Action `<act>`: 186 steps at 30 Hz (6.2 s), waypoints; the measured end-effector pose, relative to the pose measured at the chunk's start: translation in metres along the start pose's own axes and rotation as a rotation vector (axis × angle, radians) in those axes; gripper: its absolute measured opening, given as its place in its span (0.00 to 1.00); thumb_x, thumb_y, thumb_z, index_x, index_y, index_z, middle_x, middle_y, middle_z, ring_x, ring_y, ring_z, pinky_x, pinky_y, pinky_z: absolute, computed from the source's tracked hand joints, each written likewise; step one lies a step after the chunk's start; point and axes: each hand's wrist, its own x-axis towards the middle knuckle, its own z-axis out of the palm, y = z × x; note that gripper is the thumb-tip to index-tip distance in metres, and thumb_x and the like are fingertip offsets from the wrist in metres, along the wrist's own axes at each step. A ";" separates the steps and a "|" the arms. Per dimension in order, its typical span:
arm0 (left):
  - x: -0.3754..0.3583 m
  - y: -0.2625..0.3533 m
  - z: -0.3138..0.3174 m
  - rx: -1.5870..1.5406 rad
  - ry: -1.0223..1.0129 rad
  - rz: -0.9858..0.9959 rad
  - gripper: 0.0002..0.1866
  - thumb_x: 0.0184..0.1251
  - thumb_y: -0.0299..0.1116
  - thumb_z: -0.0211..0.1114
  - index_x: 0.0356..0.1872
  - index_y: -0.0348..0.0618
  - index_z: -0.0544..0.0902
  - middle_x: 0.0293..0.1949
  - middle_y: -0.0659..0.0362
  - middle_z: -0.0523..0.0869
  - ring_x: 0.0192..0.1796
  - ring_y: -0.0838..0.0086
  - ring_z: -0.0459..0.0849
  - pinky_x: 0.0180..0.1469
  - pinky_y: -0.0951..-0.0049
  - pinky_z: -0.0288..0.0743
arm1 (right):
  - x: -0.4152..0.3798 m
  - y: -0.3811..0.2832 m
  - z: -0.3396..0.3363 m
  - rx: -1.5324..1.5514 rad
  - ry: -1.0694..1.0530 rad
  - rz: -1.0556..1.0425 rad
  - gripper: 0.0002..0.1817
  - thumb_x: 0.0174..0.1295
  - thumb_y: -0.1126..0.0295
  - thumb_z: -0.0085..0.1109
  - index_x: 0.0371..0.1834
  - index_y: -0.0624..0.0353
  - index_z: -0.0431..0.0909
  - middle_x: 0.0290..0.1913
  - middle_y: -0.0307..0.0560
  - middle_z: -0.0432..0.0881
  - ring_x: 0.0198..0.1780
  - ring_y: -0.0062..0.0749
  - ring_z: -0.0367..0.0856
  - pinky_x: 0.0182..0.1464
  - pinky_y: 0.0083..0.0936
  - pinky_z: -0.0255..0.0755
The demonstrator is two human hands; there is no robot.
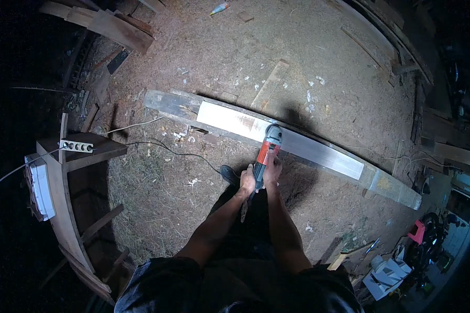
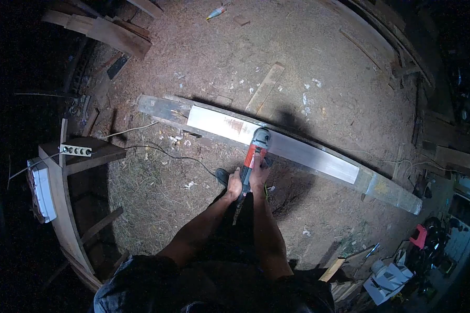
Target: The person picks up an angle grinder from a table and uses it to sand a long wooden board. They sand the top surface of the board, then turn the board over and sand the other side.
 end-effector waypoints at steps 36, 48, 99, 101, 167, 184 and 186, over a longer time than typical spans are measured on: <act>0.016 -0.016 -0.021 -0.119 0.038 0.003 0.33 0.76 0.52 0.35 0.18 0.38 0.75 0.12 0.53 0.76 0.10 0.65 0.74 0.10 0.67 0.66 | -0.009 -0.004 0.021 -0.094 -0.065 0.015 0.27 0.65 0.48 0.55 0.38 0.68 0.80 0.32 0.45 0.81 0.35 0.27 0.74 0.41 0.30 0.69; 0.017 0.000 -0.016 0.008 0.066 0.078 0.33 0.75 0.55 0.36 0.21 0.38 0.75 0.13 0.52 0.77 0.10 0.65 0.75 0.08 0.69 0.65 | 0.009 0.001 0.024 -0.165 -0.053 0.066 0.28 0.64 0.48 0.55 0.38 0.70 0.80 0.33 0.51 0.84 0.36 0.29 0.77 0.43 0.32 0.68; 0.016 -0.015 -0.013 -0.093 0.020 -0.012 0.34 0.74 0.54 0.38 0.20 0.33 0.76 0.14 0.50 0.78 0.13 0.62 0.79 0.11 0.64 0.73 | 0.006 0.026 0.013 0.077 -0.088 0.072 0.31 0.64 0.40 0.51 0.38 0.64 0.77 0.29 0.43 0.79 0.29 0.26 0.74 0.35 0.28 0.69; 0.019 -0.019 -0.014 -0.054 0.057 0.006 0.34 0.74 0.53 0.38 0.19 0.33 0.76 0.14 0.50 0.78 0.13 0.61 0.79 0.12 0.64 0.74 | -0.002 0.007 0.013 0.040 -0.067 0.033 0.32 0.64 0.39 0.51 0.39 0.65 0.78 0.29 0.43 0.79 0.29 0.27 0.74 0.36 0.29 0.69; 0.021 -0.009 -0.058 -0.075 0.321 0.132 0.26 0.73 0.45 0.40 0.24 0.35 0.77 0.17 0.53 0.78 0.12 0.66 0.76 0.12 0.62 0.74 | -0.010 0.017 0.072 -0.383 -0.151 -0.045 0.27 0.66 0.47 0.52 0.37 0.68 0.79 0.31 0.50 0.82 0.33 0.30 0.76 0.39 0.31 0.69; 0.029 0.019 -0.040 -0.046 0.238 0.157 0.30 0.74 0.48 0.40 0.23 0.32 0.78 0.17 0.50 0.79 0.14 0.63 0.78 0.15 0.64 0.76 | 0.011 0.003 0.073 -0.193 -0.081 -0.125 0.33 0.65 0.43 0.49 0.35 0.72 0.78 0.29 0.54 0.80 0.35 0.36 0.77 0.41 0.36 0.69; 0.039 0.003 -0.040 -0.001 0.203 0.175 0.31 0.74 0.50 0.40 0.23 0.33 0.78 0.16 0.50 0.79 0.14 0.63 0.79 0.15 0.63 0.77 | 0.006 -0.003 0.057 0.006 -0.120 0.153 0.29 0.65 0.49 0.54 0.43 0.72 0.79 0.40 0.55 0.83 0.42 0.39 0.79 0.47 0.32 0.69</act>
